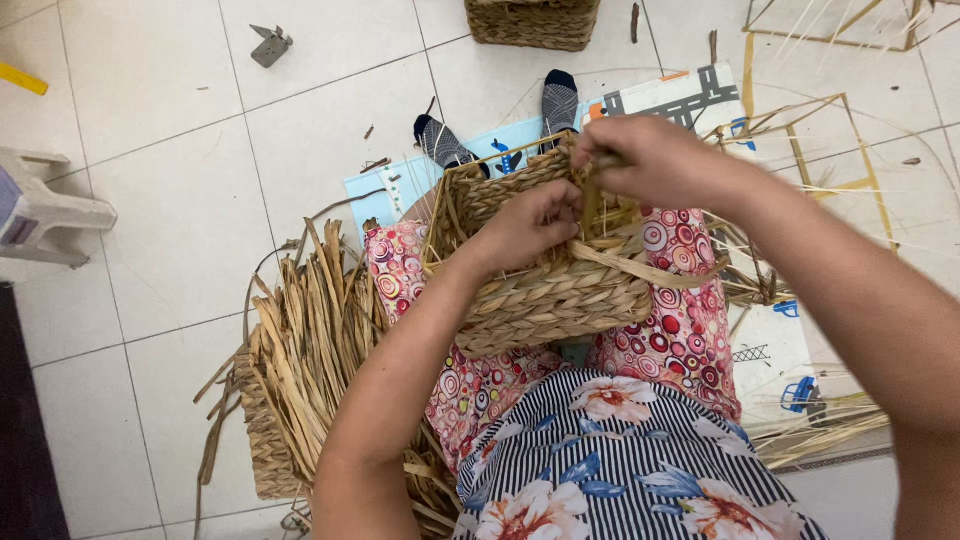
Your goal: The person weaves a rectangular basket by hand using long strips of dried plant material, interlacing them through the existing structure and pressing them into place.
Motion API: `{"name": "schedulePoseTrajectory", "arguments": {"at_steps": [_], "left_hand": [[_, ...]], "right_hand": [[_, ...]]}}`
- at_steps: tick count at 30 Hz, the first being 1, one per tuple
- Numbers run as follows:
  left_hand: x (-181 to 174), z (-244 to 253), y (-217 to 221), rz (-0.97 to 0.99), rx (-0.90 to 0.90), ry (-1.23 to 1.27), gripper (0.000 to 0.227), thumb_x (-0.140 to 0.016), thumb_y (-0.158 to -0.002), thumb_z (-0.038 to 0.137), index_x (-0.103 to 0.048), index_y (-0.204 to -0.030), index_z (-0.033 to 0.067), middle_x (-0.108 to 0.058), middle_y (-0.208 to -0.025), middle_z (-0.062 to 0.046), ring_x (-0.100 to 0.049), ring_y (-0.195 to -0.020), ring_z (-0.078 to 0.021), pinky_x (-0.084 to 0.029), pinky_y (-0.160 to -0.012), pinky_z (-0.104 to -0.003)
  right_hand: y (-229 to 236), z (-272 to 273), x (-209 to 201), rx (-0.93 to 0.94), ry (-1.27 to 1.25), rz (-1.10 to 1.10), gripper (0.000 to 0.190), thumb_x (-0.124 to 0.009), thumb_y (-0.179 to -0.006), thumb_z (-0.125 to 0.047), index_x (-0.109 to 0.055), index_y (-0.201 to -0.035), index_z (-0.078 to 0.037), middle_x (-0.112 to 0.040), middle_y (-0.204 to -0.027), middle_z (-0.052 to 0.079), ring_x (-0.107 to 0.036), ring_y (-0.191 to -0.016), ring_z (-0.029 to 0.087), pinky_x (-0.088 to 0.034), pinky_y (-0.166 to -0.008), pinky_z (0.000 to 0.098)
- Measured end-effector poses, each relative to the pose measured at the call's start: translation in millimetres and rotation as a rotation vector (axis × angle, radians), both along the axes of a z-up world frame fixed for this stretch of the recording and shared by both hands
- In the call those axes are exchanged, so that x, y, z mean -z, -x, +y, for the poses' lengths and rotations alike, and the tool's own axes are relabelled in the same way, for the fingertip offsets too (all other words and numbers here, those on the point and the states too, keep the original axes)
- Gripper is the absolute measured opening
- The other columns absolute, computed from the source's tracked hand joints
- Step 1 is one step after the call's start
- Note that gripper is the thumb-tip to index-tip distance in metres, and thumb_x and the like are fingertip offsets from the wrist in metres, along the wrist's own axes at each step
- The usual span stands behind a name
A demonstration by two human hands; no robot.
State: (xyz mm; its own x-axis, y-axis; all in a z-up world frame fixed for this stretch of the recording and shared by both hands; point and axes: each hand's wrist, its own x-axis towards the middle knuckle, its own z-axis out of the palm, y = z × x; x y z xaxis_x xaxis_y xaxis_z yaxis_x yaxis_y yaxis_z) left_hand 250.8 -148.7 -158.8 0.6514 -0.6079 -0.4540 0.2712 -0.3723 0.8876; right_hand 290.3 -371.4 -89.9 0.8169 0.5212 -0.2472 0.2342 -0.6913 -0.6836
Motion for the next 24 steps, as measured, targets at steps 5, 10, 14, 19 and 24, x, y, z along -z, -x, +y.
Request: {"name": "schedulePoseTrajectory", "arguments": {"at_steps": [5, 10, 14, 19, 24], "left_hand": [[-1, -4, -1, -0.204, 0.024, 0.071, 0.041, -0.064, -0.094, 0.002, -0.057, -0.133, 0.0089, -0.072, -0.102, -0.003, -0.069, -0.093, -0.0119, -0.055, -0.084, -0.027], [-5, -2, -3, 0.008, -0.017, 0.114, 0.049, -0.059, -0.090, -0.002, -0.052, -0.138, 0.0088, -0.071, -0.098, -0.006, -0.069, -0.083, -0.0132, -0.055, -0.067, -0.027], [-10, 7, -5, 0.083, -0.060, -0.005, 0.052, -0.055, -0.087, -0.004, -0.050, -0.138, 0.0067, -0.068, -0.107, -0.011, -0.062, -0.076, -0.0190, -0.052, -0.059, -0.035], [5, 10, -8, -0.214, -0.024, 0.002, 0.042, -0.064, -0.089, -0.002, -0.057, -0.130, -0.0004, -0.068, -0.124, -0.016, -0.067, -0.111, -0.0203, -0.056, -0.095, -0.037], [-18, 9, 3, -0.208, 0.095, -0.055, 0.037, -0.074, -0.078, 0.008, -0.069, -0.114, 0.0058, -0.076, -0.111, -0.006, -0.073, -0.108, -0.0244, -0.054, -0.097, -0.035]], "right_hand": [[3, -28, -7, -0.021, 0.510, -0.048, 0.021, -0.073, -0.092, -0.030, -0.075, -0.105, -0.014, -0.076, -0.092, 0.009, -0.073, -0.088, 0.025, -0.055, -0.081, 0.0407], [8, -1, 3, 0.005, 0.420, -0.560, 0.025, -0.074, -0.097, -0.034, -0.072, -0.099, -0.009, -0.072, -0.089, 0.011, -0.072, -0.079, 0.030, -0.057, -0.066, 0.0442], [11, 37, -7, -0.097, 0.330, -0.870, 0.016, -0.077, -0.087, -0.018, -0.069, -0.098, -0.010, -0.070, -0.088, 0.008, -0.073, -0.079, 0.025, -0.058, -0.060, 0.0385], [36, 62, -45, -0.359, 0.257, -1.002, 0.024, -0.076, -0.064, -0.017, -0.067, -0.085, -0.012, -0.066, -0.078, 0.005, -0.070, -0.074, 0.022, -0.054, -0.064, 0.0359], [90, 56, -98, -0.442, -0.003, -0.920, 0.011, -0.075, -0.081, -0.014, -0.064, -0.086, -0.014, -0.063, -0.084, 0.003, -0.065, -0.075, 0.018, -0.049, -0.076, 0.0363]]}}
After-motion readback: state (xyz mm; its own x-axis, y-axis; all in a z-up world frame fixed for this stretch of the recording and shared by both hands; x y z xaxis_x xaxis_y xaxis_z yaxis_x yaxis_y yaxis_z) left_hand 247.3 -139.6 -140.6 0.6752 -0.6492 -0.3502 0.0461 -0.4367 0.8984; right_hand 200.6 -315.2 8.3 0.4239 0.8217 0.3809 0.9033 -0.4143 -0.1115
